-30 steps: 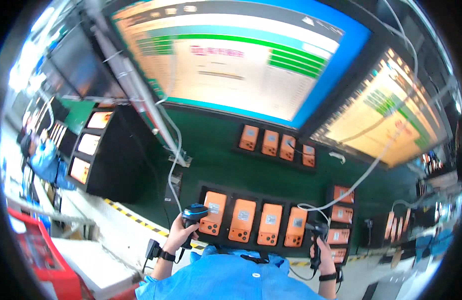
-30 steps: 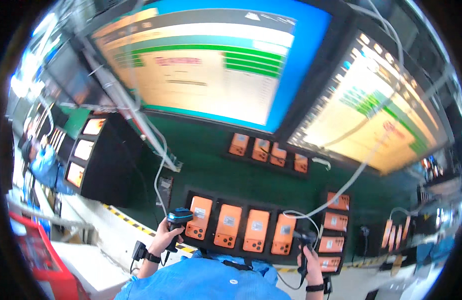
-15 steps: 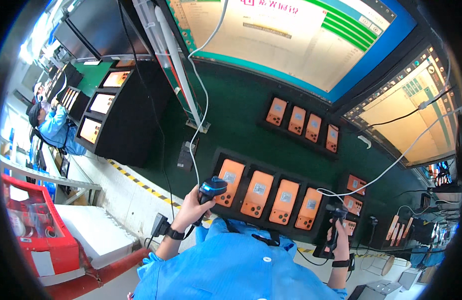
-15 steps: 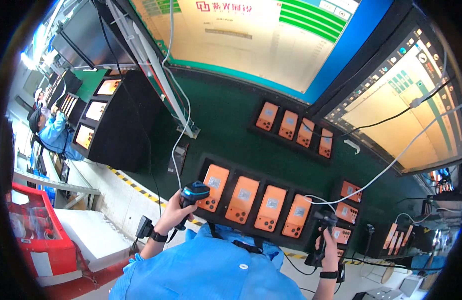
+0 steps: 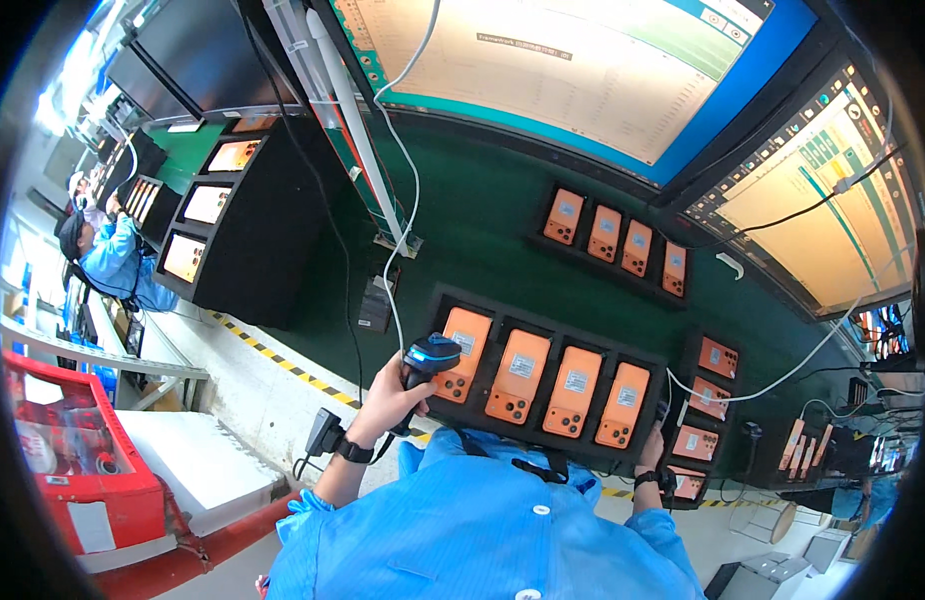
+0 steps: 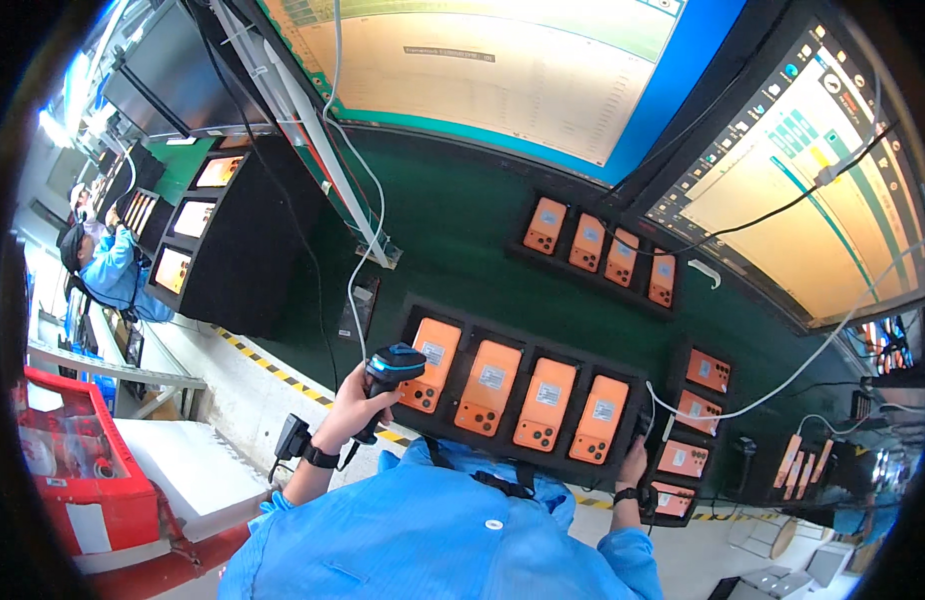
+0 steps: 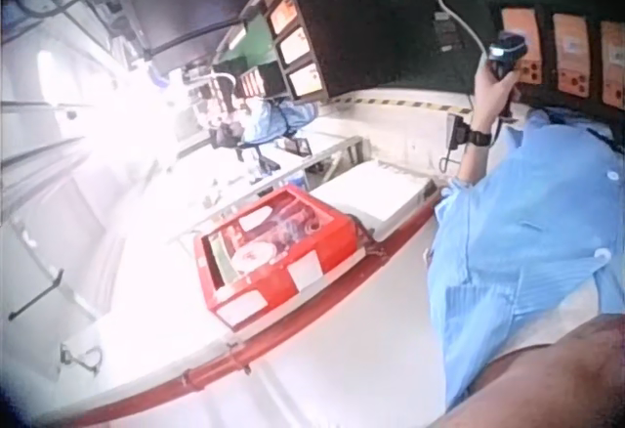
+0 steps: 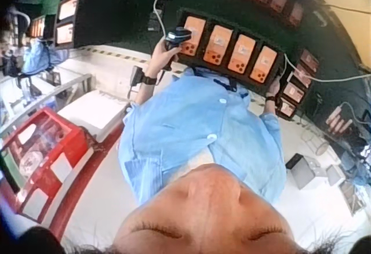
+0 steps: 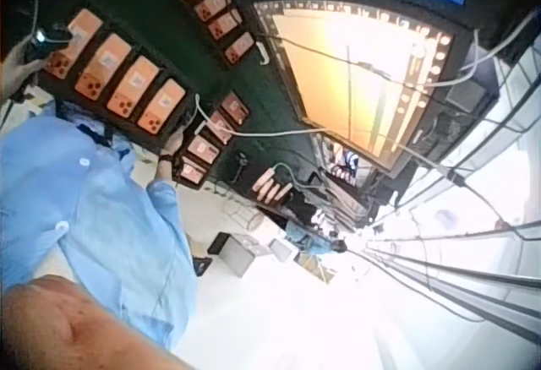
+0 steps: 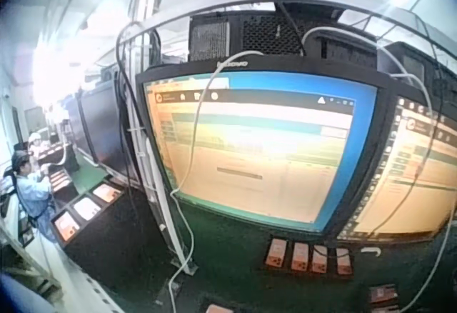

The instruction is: Scanning barcodes on orange handheld devices and connecting them to cables on an electronics assembly line.

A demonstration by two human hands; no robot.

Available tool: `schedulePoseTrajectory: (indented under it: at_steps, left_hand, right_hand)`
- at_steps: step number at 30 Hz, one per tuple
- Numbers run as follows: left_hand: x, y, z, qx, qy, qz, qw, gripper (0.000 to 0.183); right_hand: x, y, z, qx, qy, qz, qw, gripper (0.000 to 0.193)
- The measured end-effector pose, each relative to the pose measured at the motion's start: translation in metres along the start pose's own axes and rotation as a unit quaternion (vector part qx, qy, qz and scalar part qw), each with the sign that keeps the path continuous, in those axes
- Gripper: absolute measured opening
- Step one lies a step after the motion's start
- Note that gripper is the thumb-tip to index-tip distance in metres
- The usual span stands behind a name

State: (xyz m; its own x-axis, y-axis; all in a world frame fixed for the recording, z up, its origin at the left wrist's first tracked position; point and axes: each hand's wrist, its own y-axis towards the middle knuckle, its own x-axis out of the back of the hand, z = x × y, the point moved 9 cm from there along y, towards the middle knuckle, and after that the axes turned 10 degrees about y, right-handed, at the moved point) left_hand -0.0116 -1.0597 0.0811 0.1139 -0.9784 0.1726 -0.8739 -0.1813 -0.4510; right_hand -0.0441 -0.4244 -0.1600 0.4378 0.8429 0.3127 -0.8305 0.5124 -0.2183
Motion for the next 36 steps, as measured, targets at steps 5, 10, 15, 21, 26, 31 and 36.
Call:
schedulePoseTrajectory:
  at_steps: [5, 10, 15, 21, 26, 31, 36]
  left_hand:
    - [0.064, 0.025, 0.041, -0.056, 0.249, -0.261, 0.931, 0.032]
    - [0.056, 0.104, 0.119, -0.080, 0.246, -0.249, 0.933, 0.038]
    - [0.048, 0.109, 0.113, -0.061, 0.459, -0.238, 0.854, 0.030]
    - [0.060, 0.055, 0.016, -0.218, 0.379, -0.391, 0.810, 0.021]
    - [0.032, 0.076, -0.019, -0.224, 0.298, -0.325, 0.869, 0.021]
    - [-0.027, 0.088, -0.042, -0.281, 0.409, -0.215, 0.841, 0.016]
    - [-0.066, 0.081, -0.062, -0.424, 0.470, -0.183, 0.752, 0.014]
  right_hand:
    - [0.035, -0.009, 0.091, 0.040, -0.177, -0.035, 0.983, 0.053]
    - [-0.048, -0.014, 0.172, -0.145, 0.309, 0.185, 0.921, 0.017]
    - [-0.089, -0.034, 0.264, -0.024, 0.184, 0.270, 0.945, 0.013]
    - [-0.124, -0.061, 0.293, 0.310, -0.203, 0.260, 0.892, 0.019]
    - [-0.140, -0.055, 0.279, 0.327, -0.218, 0.187, 0.900, 0.012]
    - [-0.137, -0.045, 0.294, 0.308, -0.135, 0.182, 0.924, 0.008]
    - [-0.119, -0.048, 0.309, 0.194, -0.029, 0.257, 0.946, 0.013]
